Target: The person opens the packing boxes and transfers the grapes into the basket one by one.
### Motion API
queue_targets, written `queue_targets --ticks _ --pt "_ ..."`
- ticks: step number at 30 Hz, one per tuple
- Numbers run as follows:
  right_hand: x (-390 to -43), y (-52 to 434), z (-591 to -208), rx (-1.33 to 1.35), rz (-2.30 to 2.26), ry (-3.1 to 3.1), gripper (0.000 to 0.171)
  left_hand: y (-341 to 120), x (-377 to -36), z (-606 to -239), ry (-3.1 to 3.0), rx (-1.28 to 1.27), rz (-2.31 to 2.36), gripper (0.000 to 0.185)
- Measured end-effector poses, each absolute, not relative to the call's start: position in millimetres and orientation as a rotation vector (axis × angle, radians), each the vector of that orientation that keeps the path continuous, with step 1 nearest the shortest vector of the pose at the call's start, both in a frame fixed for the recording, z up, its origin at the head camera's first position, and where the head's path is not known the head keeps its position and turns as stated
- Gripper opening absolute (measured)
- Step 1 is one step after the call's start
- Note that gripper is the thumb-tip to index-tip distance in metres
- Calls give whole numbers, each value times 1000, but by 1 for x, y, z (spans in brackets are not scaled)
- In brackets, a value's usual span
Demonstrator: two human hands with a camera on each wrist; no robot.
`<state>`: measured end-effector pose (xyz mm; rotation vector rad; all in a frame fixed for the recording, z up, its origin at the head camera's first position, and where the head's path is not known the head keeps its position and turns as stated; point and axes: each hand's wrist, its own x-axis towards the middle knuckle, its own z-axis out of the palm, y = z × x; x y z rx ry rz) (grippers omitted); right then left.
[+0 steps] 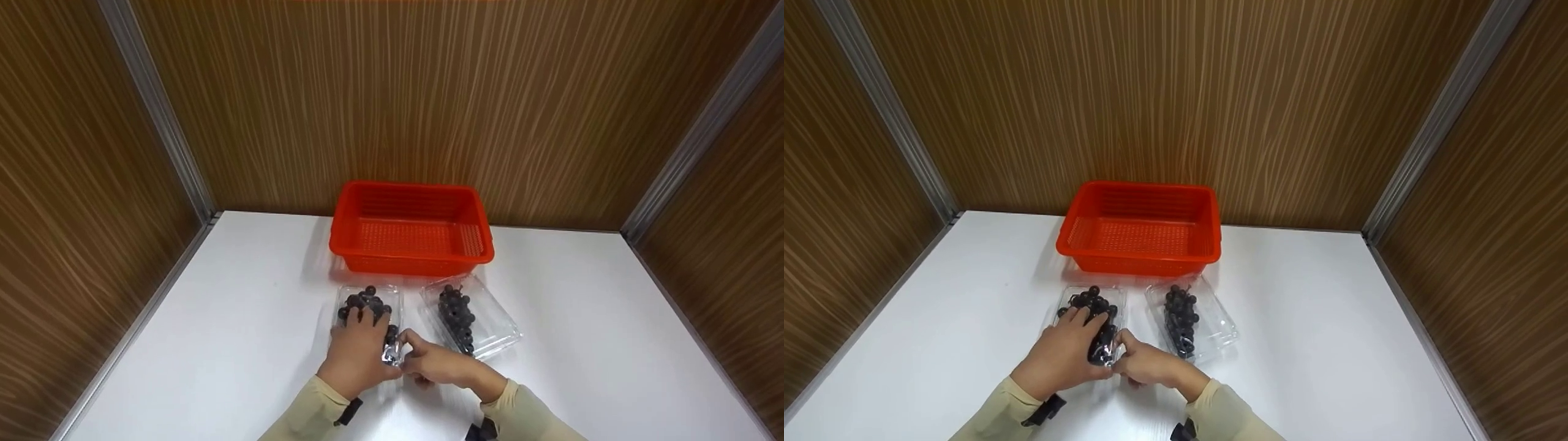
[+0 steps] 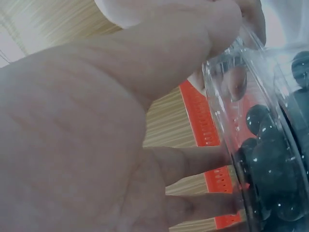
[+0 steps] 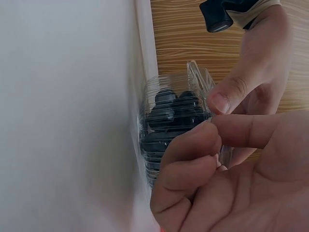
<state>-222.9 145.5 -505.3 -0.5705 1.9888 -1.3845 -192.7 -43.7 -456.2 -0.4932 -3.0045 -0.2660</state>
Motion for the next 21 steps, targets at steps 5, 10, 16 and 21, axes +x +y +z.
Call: queue_targets --ticks 5,10,16,21 --pt "-222 146 -504 -574 -1402 1974 25 -40 -190 -458 -2999 -487 -204 96" --pt "-221 146 -504 -594 -1392 2011 25 -39 -190 -459 -3001 -496 -183 95" --pt "-221 144 -505 -609 -1377 2050 24 -40 -189 -460 -2998 -509 -193 96" --pt "-221 143 -507 -610 -1387 2042 25 -39 -189 -463 -2979 -513 -157 100"
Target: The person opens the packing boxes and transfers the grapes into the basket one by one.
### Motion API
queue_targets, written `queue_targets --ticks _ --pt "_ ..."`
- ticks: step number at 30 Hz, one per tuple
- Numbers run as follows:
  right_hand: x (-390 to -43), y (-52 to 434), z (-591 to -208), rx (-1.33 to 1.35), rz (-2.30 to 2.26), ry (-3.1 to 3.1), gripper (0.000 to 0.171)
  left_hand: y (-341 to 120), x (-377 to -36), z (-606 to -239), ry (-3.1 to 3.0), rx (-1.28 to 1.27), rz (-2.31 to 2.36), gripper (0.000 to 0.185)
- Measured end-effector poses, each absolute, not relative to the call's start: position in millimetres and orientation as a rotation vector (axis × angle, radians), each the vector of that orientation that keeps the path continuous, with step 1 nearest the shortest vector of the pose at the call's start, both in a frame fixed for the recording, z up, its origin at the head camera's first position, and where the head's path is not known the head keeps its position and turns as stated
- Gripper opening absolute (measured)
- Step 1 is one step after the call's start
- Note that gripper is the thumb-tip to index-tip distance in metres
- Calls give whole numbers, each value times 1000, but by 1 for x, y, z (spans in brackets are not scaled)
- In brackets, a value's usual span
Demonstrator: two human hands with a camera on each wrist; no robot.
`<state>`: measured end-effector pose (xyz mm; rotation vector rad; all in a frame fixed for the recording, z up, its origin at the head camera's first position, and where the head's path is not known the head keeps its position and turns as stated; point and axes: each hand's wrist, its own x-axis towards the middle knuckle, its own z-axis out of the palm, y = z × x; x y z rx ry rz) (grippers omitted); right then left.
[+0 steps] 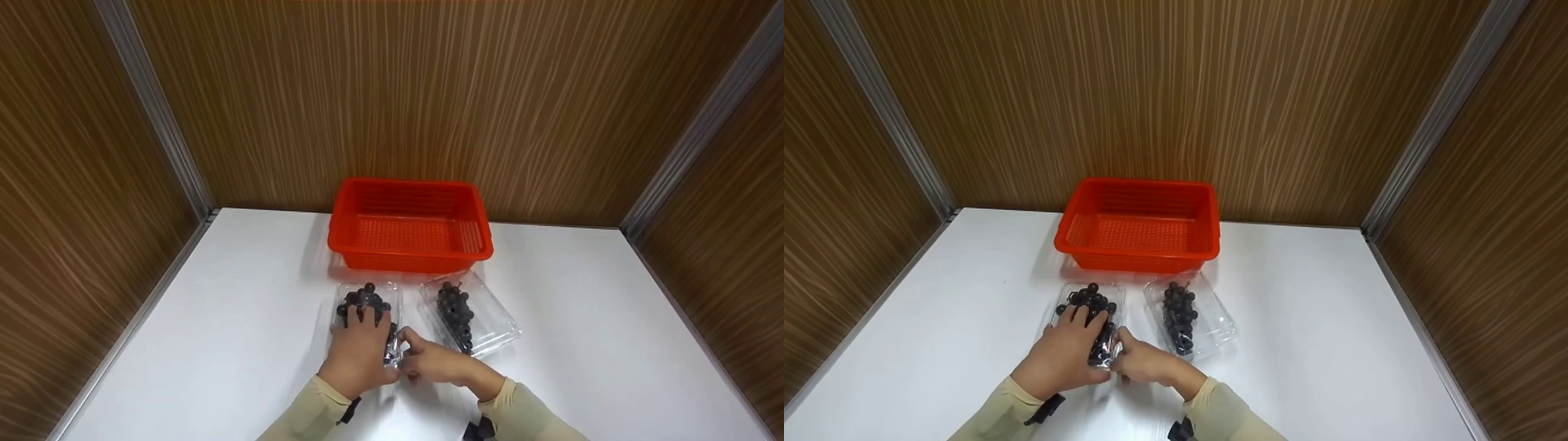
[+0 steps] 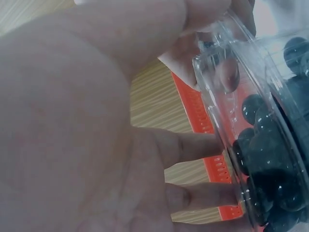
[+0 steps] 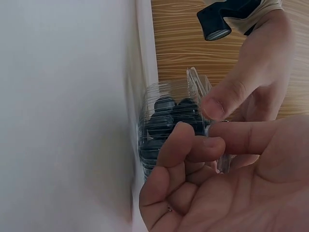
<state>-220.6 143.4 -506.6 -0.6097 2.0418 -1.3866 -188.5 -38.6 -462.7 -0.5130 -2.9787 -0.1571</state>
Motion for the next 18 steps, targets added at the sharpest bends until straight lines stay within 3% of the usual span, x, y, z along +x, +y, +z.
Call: queue_targets --ticks 18 --pt "-220 143 -506 -615 -1387 2102 23 -34 -183 -460 -3081 -495 -95 99"
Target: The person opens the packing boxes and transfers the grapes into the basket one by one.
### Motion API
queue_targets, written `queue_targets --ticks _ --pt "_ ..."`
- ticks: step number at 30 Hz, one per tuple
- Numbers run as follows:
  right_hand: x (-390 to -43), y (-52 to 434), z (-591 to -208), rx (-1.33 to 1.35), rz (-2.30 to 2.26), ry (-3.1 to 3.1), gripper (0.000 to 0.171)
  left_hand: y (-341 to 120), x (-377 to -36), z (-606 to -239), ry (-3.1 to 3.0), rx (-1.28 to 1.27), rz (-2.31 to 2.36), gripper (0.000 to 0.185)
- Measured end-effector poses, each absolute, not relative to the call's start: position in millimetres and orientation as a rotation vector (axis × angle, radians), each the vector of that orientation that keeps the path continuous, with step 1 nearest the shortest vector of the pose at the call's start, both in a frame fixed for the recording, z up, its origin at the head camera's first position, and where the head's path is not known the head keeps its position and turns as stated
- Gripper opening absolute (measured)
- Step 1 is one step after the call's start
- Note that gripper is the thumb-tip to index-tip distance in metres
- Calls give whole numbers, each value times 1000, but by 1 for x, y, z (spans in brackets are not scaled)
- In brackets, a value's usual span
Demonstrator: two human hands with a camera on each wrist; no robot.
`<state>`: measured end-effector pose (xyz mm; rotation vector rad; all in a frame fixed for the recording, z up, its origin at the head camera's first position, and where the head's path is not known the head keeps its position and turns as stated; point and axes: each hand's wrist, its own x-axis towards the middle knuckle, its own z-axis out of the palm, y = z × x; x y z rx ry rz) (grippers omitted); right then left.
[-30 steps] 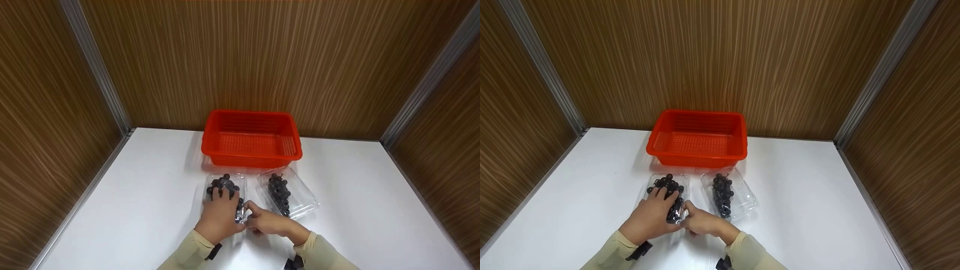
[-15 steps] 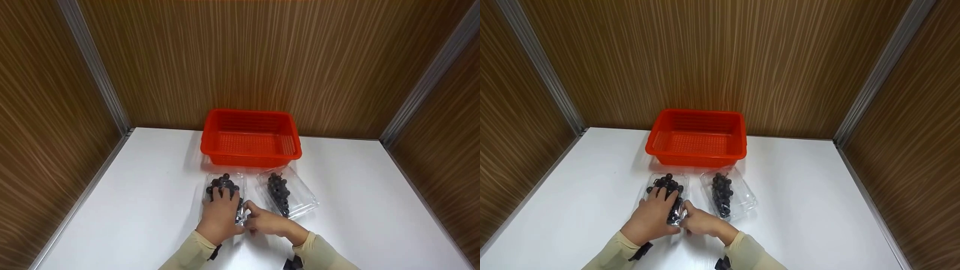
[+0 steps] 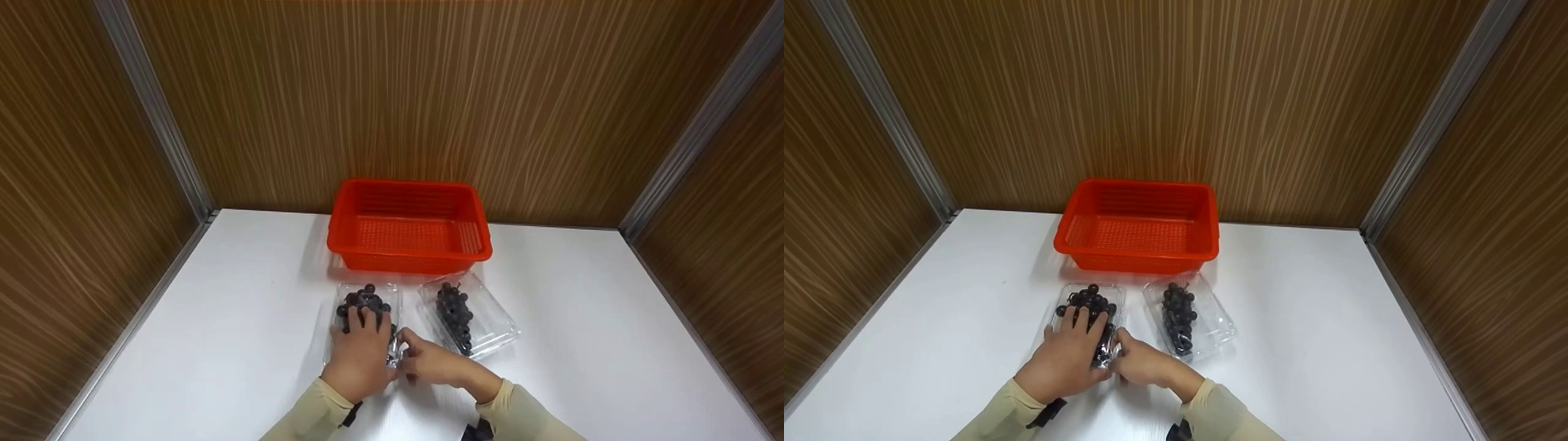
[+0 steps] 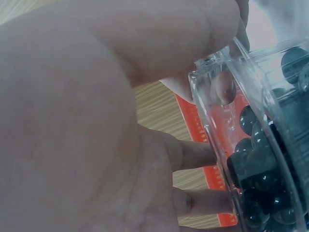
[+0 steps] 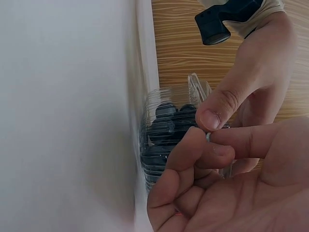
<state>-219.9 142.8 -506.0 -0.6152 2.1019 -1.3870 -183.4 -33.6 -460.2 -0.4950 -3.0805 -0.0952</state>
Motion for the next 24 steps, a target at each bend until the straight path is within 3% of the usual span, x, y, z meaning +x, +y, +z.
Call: queue_targets --ticks 24 --pt "-218 141 -510 -647 -1346 2164 19 -38 -184 -456 -3053 -548 -146 92"
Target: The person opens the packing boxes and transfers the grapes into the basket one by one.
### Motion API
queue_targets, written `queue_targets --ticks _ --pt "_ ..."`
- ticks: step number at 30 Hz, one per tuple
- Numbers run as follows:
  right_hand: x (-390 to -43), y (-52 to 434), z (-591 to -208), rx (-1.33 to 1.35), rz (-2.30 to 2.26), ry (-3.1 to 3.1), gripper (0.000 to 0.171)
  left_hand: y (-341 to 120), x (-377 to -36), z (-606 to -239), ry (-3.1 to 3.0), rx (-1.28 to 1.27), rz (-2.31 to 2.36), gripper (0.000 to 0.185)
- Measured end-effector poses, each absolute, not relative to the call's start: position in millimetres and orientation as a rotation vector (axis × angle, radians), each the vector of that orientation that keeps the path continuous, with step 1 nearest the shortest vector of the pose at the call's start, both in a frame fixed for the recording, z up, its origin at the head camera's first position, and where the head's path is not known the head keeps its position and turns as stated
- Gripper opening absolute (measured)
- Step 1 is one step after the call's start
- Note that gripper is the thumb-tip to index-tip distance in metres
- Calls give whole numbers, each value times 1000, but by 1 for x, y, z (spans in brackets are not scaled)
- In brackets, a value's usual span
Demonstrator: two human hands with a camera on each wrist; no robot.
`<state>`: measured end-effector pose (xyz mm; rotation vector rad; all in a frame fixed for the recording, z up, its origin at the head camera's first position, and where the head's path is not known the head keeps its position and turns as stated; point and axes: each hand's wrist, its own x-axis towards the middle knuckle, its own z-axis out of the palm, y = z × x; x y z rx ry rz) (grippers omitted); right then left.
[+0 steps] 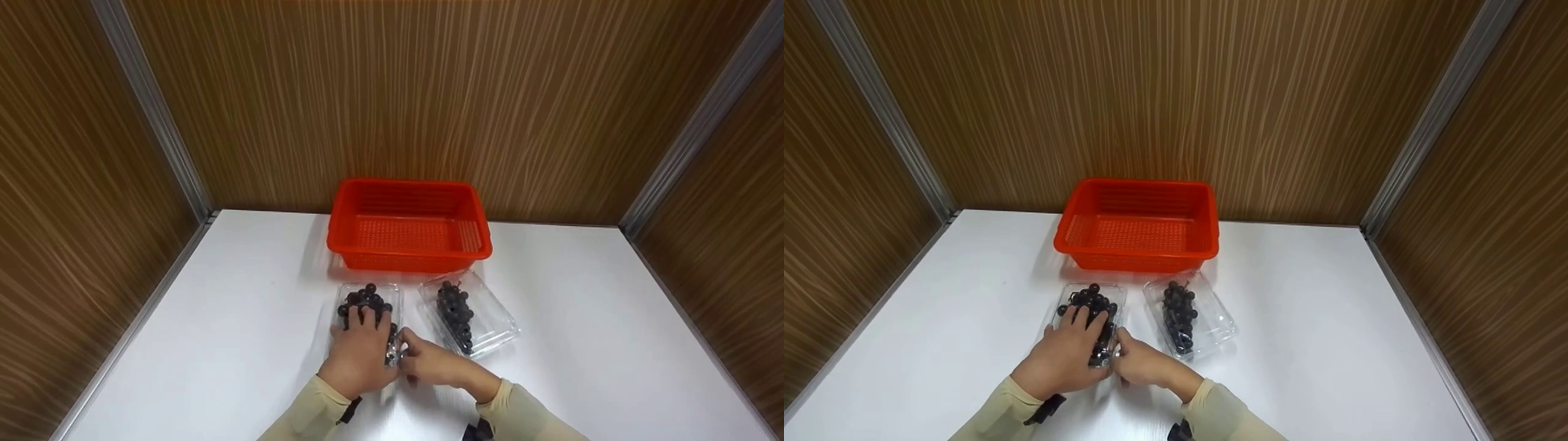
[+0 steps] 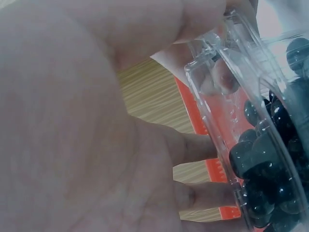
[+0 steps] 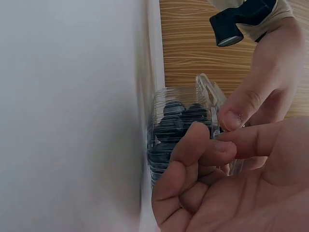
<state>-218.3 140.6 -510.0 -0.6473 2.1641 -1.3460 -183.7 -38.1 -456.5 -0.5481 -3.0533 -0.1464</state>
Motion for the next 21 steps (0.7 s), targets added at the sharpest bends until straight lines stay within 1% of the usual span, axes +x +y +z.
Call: queue_targets --ticks 5,8,11,14,18,21 --pt "-218 142 -509 -617 -1386 2073 16 -38 -185 -459 -3019 -532 -152 96" --pt "-218 143 -510 -597 -1417 2067 11 -38 -186 -459 -3016 -516 -154 98" --pt "-218 142 -511 -643 -1390 2139 7 -38 -187 -459 -3023 -500 -168 102" --pt "-217 140 -513 -719 -1336 2228 11 -38 -188 -458 -3029 -492 -189 104" --pt "-213 137 -513 -819 -1232 2434 18 -38 -188 -458 -3018 -497 -211 100" --pt "-211 135 -512 -860 -1083 2649 16 -39 -187 -458 -2996 -498 -210 98"
